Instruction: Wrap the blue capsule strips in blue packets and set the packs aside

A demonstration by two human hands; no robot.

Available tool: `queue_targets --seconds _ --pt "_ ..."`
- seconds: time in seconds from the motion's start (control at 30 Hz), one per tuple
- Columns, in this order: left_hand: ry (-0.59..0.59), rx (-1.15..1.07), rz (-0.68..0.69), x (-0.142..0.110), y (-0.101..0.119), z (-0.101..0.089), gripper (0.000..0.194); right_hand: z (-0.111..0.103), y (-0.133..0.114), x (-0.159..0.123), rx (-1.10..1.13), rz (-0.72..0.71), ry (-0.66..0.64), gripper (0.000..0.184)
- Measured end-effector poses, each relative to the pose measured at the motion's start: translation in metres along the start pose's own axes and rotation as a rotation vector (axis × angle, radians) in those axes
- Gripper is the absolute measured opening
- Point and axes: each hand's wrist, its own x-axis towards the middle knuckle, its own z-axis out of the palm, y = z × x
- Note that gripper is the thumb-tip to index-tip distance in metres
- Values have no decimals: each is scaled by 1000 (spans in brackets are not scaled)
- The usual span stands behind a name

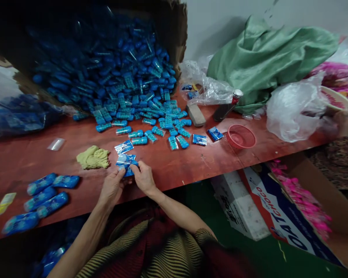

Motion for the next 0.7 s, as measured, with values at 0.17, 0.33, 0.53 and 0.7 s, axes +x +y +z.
queue_targets --seconds 0.17,0.33,0.53,0.7 --pt "7 -23 -60 -3 -4 -4 38 -20 -7 5 -213 -119 -116 45" --pt "-91 -106 -195 -3 -7 -14 35 -83 -10 51 -851 -130 144 27" --pt "-106 -288 -332 -11 -3 -25 25 -109 -1 79 -1243 84 94 34" --pt "-132 -345 -455 -17 2 -24 18 -97 -7 70 -1202 19 -125 55"
